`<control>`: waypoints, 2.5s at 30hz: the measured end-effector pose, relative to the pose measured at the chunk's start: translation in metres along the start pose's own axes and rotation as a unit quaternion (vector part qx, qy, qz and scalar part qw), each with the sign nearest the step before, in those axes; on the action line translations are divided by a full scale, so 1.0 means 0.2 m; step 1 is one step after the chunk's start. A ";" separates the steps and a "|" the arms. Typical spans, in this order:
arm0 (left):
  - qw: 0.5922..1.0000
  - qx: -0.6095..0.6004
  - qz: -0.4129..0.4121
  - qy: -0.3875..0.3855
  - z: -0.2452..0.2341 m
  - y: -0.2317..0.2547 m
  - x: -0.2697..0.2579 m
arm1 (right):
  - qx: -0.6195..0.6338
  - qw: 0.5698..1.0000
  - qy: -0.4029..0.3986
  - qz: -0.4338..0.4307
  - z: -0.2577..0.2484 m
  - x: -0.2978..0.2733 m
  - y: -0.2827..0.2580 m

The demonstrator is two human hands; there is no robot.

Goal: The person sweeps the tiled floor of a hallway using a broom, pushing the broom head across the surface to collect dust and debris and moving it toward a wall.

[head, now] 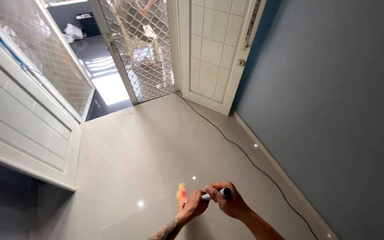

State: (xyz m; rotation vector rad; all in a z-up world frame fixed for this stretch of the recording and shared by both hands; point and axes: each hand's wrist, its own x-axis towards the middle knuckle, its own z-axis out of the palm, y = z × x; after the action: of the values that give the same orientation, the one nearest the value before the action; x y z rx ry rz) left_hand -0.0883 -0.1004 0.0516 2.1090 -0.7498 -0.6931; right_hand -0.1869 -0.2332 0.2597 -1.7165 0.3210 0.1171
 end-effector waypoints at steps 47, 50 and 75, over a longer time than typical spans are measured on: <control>0.971 0.085 -0.123 0.188 -0.49 -0.96 -0.87 | 0.014 0.995 0.003 -0.103 1.43 0.15 0.37; 0.987 -0.031 -0.100 0.122 -0.35 -0.80 -0.78 | -0.066 0.992 0.030 -0.103 1.33 -0.03 0.25; 0.974 0.049 -0.175 0.139 -0.27 -0.95 -1.25 | -0.024 0.995 -0.049 -0.078 1.50 -0.30 0.29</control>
State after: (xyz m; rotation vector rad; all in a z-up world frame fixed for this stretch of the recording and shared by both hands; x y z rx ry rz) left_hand -0.1687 0.2010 -0.0153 2.3934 -0.2646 -0.5331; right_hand -0.2303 0.0619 0.1675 -1.7694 0.1113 0.0947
